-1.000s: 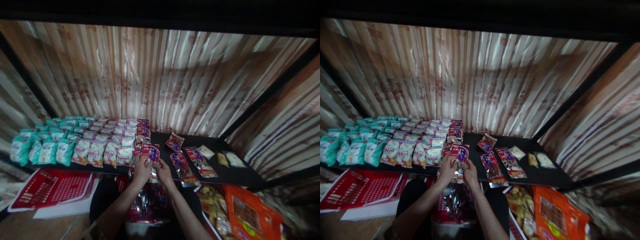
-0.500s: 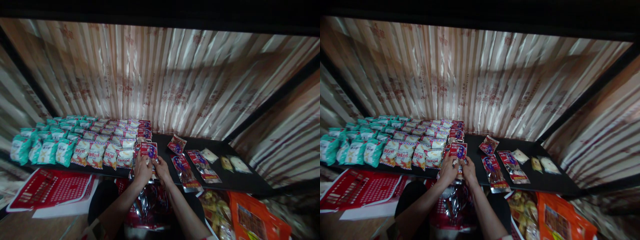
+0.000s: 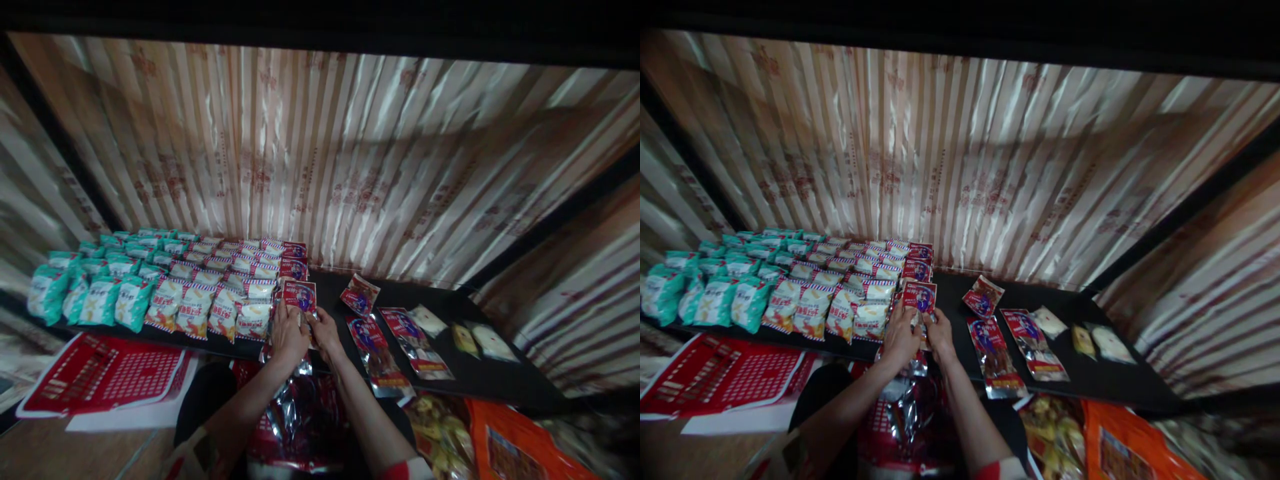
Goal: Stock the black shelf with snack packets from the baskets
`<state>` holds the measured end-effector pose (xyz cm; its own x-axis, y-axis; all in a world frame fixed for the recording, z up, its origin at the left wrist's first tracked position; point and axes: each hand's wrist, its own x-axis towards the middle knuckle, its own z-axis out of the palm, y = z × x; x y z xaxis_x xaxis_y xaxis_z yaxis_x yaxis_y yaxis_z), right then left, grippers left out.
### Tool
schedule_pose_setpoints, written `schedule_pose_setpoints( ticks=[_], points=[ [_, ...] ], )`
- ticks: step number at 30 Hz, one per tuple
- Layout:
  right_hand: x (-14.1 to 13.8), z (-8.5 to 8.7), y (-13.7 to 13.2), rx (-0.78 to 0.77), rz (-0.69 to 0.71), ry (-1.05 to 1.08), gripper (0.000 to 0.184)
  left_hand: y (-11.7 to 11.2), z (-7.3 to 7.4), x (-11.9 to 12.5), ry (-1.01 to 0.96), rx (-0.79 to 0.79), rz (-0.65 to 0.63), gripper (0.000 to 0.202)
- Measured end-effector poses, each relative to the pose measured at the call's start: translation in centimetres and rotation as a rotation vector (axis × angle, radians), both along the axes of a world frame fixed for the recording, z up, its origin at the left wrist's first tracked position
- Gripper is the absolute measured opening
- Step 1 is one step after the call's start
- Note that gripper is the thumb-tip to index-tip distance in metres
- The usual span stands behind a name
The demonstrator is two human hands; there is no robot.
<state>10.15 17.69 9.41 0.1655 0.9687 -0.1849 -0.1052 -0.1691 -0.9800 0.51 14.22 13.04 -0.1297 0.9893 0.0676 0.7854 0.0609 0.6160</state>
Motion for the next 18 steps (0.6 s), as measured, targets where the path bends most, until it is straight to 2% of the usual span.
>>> schedule_pose_setpoints(
  ticks=[10, 18],
  points=[
    [-0.3, -0.1, 2.5, 0.02, 0.035, -0.073, 0.038, 1.1, 0.0, 0.3, 0.073, -0.006, -0.013, 0.051],
    [-0.6, -0.9, 3.9, 0.054, 0.049, -0.108, 0.037, 2.6, -0.4, 0.4, 0.118, 0.032, -0.013, 0.048]
  ],
)
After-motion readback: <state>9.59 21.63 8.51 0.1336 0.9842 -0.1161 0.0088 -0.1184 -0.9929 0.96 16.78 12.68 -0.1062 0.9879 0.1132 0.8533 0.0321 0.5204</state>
